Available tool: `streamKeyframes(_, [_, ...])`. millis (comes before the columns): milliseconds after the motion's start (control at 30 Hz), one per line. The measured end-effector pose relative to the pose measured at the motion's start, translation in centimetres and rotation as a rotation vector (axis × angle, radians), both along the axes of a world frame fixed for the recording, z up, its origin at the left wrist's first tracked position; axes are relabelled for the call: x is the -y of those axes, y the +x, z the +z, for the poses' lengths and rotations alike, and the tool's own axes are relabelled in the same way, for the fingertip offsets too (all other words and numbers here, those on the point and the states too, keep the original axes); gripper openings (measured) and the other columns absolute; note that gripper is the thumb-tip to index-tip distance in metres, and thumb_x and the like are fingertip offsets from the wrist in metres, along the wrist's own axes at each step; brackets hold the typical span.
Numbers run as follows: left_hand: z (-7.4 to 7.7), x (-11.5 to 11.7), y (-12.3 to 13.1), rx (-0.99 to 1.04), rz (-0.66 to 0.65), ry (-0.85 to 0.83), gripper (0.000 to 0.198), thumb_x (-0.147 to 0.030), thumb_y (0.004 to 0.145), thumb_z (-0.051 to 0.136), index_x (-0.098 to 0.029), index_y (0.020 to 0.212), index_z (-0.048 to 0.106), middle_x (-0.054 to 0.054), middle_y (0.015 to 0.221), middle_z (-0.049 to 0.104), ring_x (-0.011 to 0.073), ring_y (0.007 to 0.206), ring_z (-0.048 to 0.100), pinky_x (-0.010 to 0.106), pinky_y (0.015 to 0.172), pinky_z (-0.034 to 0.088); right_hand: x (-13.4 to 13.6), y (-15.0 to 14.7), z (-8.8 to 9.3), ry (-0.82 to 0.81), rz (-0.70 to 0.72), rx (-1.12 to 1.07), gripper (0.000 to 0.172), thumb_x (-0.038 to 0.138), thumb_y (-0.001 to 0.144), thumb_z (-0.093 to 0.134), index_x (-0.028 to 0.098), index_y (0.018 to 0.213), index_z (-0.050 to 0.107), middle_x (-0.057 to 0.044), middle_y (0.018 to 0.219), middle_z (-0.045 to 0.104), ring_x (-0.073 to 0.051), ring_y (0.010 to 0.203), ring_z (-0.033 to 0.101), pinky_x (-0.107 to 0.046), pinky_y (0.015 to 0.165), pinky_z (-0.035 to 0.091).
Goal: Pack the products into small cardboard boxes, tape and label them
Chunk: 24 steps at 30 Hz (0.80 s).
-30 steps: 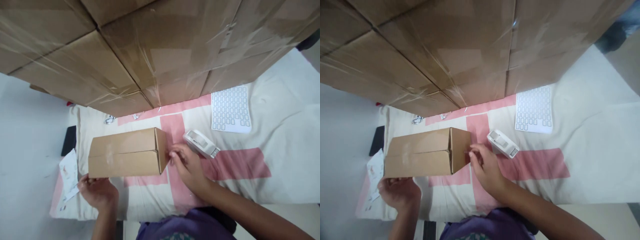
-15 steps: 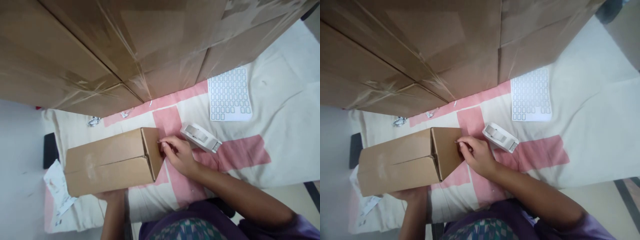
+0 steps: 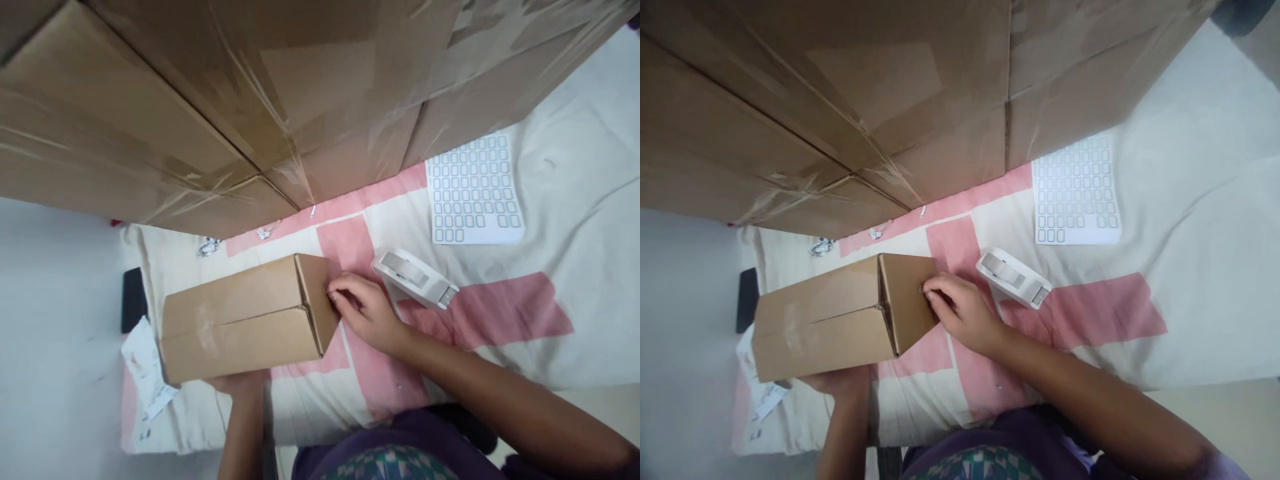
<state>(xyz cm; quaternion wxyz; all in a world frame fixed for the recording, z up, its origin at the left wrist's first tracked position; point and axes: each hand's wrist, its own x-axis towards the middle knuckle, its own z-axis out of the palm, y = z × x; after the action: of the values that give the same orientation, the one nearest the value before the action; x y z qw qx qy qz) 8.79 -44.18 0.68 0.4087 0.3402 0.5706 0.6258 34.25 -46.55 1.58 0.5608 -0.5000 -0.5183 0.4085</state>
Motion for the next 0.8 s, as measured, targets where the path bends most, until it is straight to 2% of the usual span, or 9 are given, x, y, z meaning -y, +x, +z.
streamKeyframes(100, [0.13, 0.14, 0.18, -0.07, 0.013, -0.047, 0.051, -0.069, 0.097, 0.032, -0.039, 0.124, 0.062, -0.007, 0.116, 0.072, 0.0249, 0.11, 0.068, 0.039, 0.083, 0.058, -0.28, 0.02, -0.1, -0.091, 0.003, -0.113, 0.013, 0.017, 0.096, 0.054, 0.021, 0.095, 0.067, -0.004, 0.095, 0.072, -0.016, 0.086, 0.067, -0.029, 0.077, 0.054])
streamKeyframes(267, [-0.04, 0.06, 0.02, -0.115, 0.035, -0.03, 0.052, -0.069, 0.094, 0.036, -0.039, 0.129, 0.059, -0.006, 0.119, 0.071, 0.0262, 0.112, 0.067, 0.041, 0.087, 0.058, -0.34, -0.03, -0.24, -0.193, 0.023, -0.299, 0.011, 0.023, 0.096, 0.055, 0.02, 0.095, 0.066, -0.002, 0.085, 0.069, -0.013, 0.072, 0.063, -0.024, 0.062, 0.051])
streamKeyframes(400, [-0.15, -0.04, -0.42, -0.065, 0.0, -0.037, 0.049, -0.073, 0.092, 0.036, -0.043, 0.119, 0.065, -0.009, 0.106, 0.073, 0.0248, 0.101, 0.07, 0.041, 0.081, 0.058, -0.08, -0.06, -0.23, -0.185, 0.026, -0.309, 0.013, 0.025, 0.098, 0.053, 0.02, 0.096, 0.064, -0.001, 0.081, 0.065, -0.013, 0.069, 0.062, -0.024, 0.06, 0.051])
streamKeyframes(500, [-0.1, -0.04, -0.49, -0.04, -0.015, -0.027, 0.047, -0.073, 0.092, 0.036, -0.045, 0.113, 0.067, -0.012, 0.104, 0.074, 0.022, 0.097, 0.07, 0.038, 0.079, 0.057, 0.08, -0.11, -0.24, -0.187, 0.04, -0.32, 0.013, 0.026, 0.1, 0.051, 0.021, 0.097, 0.063, 0.0, 0.079, 0.063, -0.013, 0.068, 0.061, -0.025, 0.06, 0.051])
streamKeyframes(700, [0.16, -0.25, -0.01, -0.025, -0.007, -0.013, 0.043, -0.067, 0.095, 0.037, -0.043, 0.113, 0.067, -0.012, 0.108, 0.074, 0.0208, 0.105, 0.069, 0.034, 0.08, 0.058, 0.08, -0.01, -0.18, -0.207, 0.054, -0.408, 0.016, 0.032, 0.103, 0.046, 0.022, 0.098, 0.059, 0.001, 0.078, 0.061, -0.012, 0.064, 0.06, -0.024, 0.059, 0.052])
streamKeyframes(800, [0.41, -0.43, 0.22, 0.003, 0.005, -0.006, 0.042, -0.066, 0.095, 0.038, -0.041, 0.114, 0.066, -0.011, 0.107, 0.074, 0.0213, 0.103, 0.07, 0.036, 0.083, 0.059, 0.12, 0.05, -0.09, -0.198, 0.059, -0.355, 0.015, 0.027, 0.102, 0.046, 0.022, 0.098, 0.06, 0.001, 0.08, 0.062, -0.012, 0.068, 0.061, -0.024, 0.06, 0.052])
